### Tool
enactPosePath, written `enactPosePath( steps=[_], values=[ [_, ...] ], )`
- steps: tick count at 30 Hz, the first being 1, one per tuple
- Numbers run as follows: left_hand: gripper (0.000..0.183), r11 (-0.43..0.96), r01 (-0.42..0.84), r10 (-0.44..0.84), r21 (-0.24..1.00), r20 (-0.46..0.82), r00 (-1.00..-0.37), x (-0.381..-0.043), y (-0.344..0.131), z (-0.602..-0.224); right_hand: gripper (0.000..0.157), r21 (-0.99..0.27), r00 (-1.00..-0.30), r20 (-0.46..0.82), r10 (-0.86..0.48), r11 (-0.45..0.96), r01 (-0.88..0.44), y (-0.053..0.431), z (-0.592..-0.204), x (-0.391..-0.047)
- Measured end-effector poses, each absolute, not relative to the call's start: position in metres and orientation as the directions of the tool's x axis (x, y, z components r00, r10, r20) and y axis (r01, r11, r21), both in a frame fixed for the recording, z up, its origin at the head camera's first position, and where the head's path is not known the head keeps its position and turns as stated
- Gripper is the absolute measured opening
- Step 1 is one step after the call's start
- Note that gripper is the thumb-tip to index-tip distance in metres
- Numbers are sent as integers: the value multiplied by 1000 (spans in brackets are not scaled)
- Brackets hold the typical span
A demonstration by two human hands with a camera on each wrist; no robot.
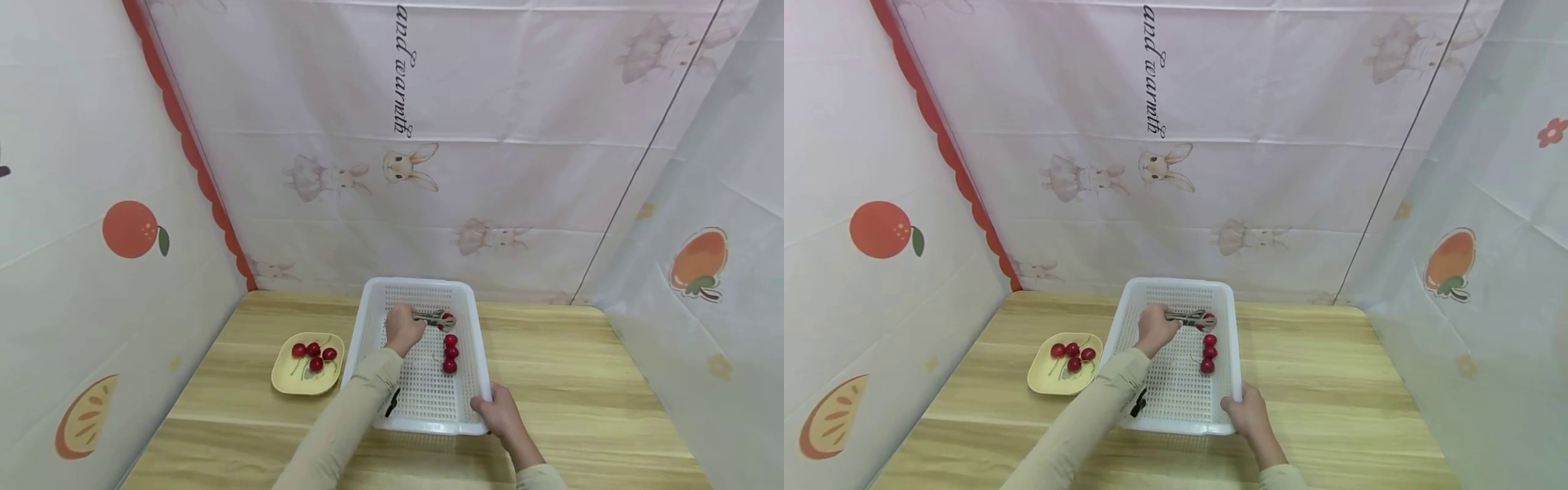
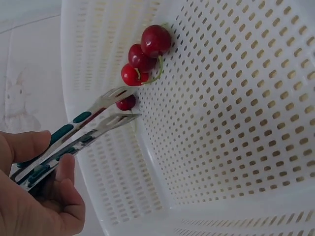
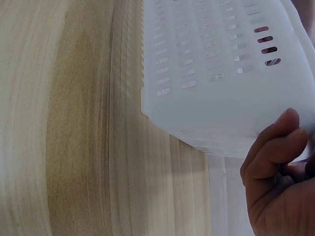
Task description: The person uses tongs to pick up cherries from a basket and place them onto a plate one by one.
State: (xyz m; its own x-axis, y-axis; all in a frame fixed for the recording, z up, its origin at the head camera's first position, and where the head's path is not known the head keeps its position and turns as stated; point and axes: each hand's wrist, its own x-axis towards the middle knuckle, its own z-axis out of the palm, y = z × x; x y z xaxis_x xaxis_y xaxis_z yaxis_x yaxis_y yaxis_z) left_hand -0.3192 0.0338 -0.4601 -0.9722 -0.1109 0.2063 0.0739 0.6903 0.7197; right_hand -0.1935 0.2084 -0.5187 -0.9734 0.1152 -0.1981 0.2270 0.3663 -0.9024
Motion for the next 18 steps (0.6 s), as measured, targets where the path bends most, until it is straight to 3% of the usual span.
enactPosePath(
  steps=[3, 9, 18],
  values=[
    [22, 706, 59, -126, 705, 208, -970, -319, 35, -462, 45, -906, -976, -189, 112, 365, 217, 208, -520, -194],
    [13, 707, 71, -101, 704, 199, -975, -319, 36, -460, 46, -907, -977, -183, 106, 365, 209, 208, -520, -194],
    [35, 681, 137, -65, 719, 247, -967, -319, 37, -460, 45, -912, -979, -169, 114, 360, 199, 209, -521, -194]
  ],
)
